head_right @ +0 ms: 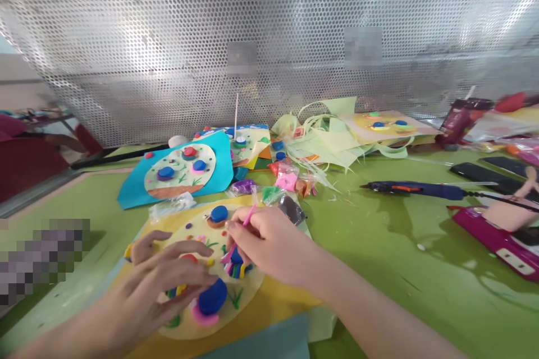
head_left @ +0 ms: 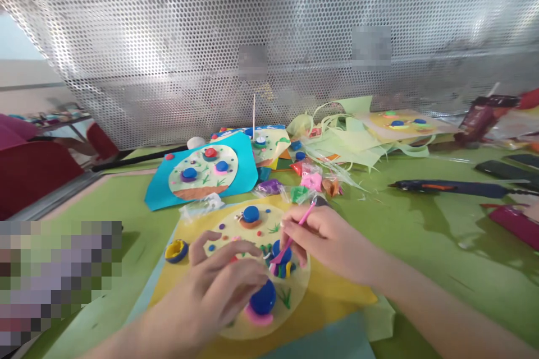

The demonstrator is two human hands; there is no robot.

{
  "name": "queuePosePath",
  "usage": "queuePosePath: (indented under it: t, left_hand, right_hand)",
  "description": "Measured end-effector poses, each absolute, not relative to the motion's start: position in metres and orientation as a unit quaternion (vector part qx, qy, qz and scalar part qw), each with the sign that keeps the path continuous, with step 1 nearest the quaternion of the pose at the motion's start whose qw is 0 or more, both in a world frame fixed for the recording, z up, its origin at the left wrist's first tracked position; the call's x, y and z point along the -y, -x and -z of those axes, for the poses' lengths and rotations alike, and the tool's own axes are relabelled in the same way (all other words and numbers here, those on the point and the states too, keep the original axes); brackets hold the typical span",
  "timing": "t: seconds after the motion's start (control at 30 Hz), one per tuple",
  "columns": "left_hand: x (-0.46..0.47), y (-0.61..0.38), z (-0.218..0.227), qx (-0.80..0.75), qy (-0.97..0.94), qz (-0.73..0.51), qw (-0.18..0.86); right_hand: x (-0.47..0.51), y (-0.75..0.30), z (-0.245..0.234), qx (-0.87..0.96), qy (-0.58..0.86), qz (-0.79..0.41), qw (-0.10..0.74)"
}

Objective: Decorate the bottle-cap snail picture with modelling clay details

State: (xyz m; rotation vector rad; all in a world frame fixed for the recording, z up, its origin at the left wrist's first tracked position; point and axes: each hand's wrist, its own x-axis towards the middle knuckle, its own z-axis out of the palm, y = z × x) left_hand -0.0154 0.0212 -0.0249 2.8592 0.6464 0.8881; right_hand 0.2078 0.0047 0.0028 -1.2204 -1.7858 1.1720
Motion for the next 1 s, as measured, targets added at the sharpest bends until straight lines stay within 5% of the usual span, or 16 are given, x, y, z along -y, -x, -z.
queuePosePath:
  t: [0.23, 0.4, 0.5, 0.7, 1.0]
  left_hand:
    - [-0.028, 0.012, 0.015, -0.343, -0.785, -0.29, 0.427]
    - [-0.024, 0.013, 0.016, -0.343, -0.69, -0.322, 0.551]
    - [-0.022, 0.016, 0.011, -0.346, -0.719, -0.387, 0.461]
    - [-0.014, 0.018, -0.009, -0.345, -0.858, -0.371, 0.08]
    - [0.003, 0.018, 0.003, -0.362, -0.842, -0.4, -0.005]
  right_hand:
    - [-0.001, -0.202, -0.003, 0.627, 0.44, -0.53, 0.363]
    - [0.0, -0.192, -0.002, 0.557, 0.426, -0.621, 0.35]
    - [0.0, -0.185, 0.005, 0.462, 0.414, -0.691, 0.371]
    - [0.01, -0.178, 0.009, 0.262, 0.376, -0.757, 0.465]
    - [0.012, -0.18, 0.004, 0.274, 0.346, -0.779, 0.445]
